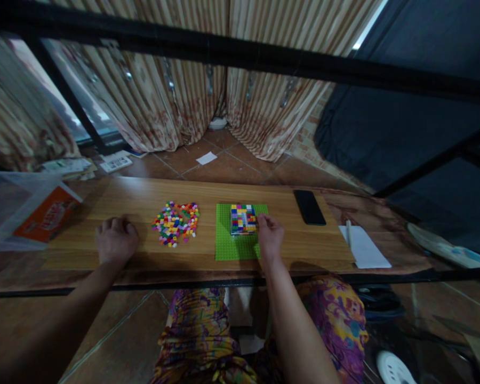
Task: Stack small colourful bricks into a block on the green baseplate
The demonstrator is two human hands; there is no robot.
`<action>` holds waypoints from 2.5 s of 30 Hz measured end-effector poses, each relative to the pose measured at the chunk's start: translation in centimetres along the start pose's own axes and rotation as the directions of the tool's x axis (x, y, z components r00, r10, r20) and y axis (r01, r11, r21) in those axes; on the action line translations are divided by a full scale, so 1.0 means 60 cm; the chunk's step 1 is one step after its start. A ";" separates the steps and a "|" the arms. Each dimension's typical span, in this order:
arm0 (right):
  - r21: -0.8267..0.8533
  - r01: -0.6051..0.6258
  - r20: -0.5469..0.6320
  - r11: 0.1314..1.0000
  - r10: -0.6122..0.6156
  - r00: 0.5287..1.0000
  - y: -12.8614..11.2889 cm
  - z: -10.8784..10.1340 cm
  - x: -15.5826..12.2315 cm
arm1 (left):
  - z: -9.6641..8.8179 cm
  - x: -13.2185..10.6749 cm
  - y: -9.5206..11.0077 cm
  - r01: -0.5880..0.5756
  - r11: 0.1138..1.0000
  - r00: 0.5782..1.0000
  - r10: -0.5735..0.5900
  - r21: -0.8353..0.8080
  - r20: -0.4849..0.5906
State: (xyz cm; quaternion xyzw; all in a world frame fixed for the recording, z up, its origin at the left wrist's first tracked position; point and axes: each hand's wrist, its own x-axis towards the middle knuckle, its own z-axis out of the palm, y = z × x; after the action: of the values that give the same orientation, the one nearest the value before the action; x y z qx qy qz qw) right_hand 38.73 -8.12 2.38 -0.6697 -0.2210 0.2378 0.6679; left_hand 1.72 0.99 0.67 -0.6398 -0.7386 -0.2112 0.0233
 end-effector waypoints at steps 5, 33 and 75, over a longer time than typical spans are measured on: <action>0.026 -0.054 0.017 0.998 0.054 0.998 0.003 0.011 0.003 | 0.002 0.000 -0.002 -0.006 1.000 1.000 0.005 -0.031 -0.012; 0.175 -0.202 0.023 0.964 0.201 0.979 -0.003 -0.012 -0.007 | -0.004 -0.001 0.001 -0.030 0.999 1.000 0.030 0.010 0.004; -0.276 0.360 0.591 0.891 -0.138 0.795 -0.010 0.083 -0.171 | 0.004 -0.008 -0.002 -0.012 1.000 1.000 0.012 -0.006 -0.026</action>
State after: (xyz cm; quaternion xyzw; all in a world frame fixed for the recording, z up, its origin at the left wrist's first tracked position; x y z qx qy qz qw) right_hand 27.58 -10.49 3.27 -0.6500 -0.5347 0.2836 0.4594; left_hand 1.72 0.59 0.28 -0.6417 -0.7336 -0.2215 0.0321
